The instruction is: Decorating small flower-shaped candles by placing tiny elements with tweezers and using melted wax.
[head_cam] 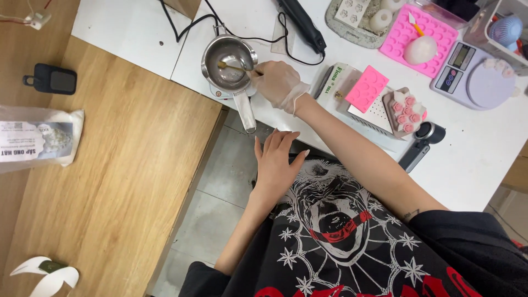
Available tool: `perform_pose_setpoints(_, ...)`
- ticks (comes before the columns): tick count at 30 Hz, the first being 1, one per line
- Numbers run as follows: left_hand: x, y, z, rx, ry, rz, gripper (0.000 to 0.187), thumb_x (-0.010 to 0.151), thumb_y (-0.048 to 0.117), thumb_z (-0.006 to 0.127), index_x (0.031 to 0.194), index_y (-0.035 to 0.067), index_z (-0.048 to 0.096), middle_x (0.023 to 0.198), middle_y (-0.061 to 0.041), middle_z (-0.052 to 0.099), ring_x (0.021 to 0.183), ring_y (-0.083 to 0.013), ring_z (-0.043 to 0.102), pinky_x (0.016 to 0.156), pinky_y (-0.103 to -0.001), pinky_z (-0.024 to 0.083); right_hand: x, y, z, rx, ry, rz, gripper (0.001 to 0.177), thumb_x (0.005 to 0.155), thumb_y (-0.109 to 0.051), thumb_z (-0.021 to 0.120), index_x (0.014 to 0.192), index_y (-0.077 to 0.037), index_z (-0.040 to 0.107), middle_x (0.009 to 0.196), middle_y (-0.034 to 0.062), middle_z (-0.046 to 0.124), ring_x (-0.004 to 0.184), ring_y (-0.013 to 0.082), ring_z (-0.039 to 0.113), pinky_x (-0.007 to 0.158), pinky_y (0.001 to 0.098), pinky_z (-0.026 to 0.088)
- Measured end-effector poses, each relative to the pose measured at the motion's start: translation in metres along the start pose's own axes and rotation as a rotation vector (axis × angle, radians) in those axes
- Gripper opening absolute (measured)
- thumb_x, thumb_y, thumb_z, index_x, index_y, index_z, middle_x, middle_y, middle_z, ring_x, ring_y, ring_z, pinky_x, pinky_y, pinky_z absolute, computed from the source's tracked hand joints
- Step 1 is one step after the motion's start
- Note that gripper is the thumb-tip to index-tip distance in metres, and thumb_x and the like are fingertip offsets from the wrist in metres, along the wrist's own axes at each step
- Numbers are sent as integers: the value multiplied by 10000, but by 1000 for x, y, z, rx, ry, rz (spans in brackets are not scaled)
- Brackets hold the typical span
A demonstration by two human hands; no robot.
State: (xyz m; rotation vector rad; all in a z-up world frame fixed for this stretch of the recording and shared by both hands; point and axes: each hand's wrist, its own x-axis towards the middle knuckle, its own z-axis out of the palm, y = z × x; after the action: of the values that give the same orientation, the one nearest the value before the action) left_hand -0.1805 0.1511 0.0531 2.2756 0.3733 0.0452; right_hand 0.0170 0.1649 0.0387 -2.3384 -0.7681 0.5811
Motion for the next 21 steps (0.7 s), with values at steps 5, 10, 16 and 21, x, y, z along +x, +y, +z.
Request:
perform_pose_setpoints(5,17,-2,0,31,-69,91,318,896,258,731,1187,142,674,1281,-67,640,1300,-303,531,1182,-616,227,-48,-11,-61,188,12,74,332,1000,-326,590,982,-51,776,648,164,639,575,294,588,611,403,484)
perform_pose_setpoints(10,36,18,6,53,-162,187,104,915,256,716,980,182,750,1164,-16,701,1205,-254,612,1166,-559,289,-137,39,-114,373,34,221,311,1026,-314,594,1033,-58,770,608,99,617,513,147,514,503,332,429)
perform_pose_setpoints(16,63,55,32,-23,-294,232,385,972,274,691,1318,119,629,1294,-86,637,1229,-290,584,1156,-520,334,-253,128,-147,304,248,407,287,1043,-255,577,1123,-48,759,676,36,656,528,92,551,490,281,454)
perform_pose_setpoints(21,91,82,89,-46,-310,507,824,912,347,810,1559,106,361,1557,-209,397,1448,-409,408,1162,-525,341,-300,173,-141,128,443,659,262,1067,-279,605,1081,-74,767,678,112,672,582,212,659,581,339,498)
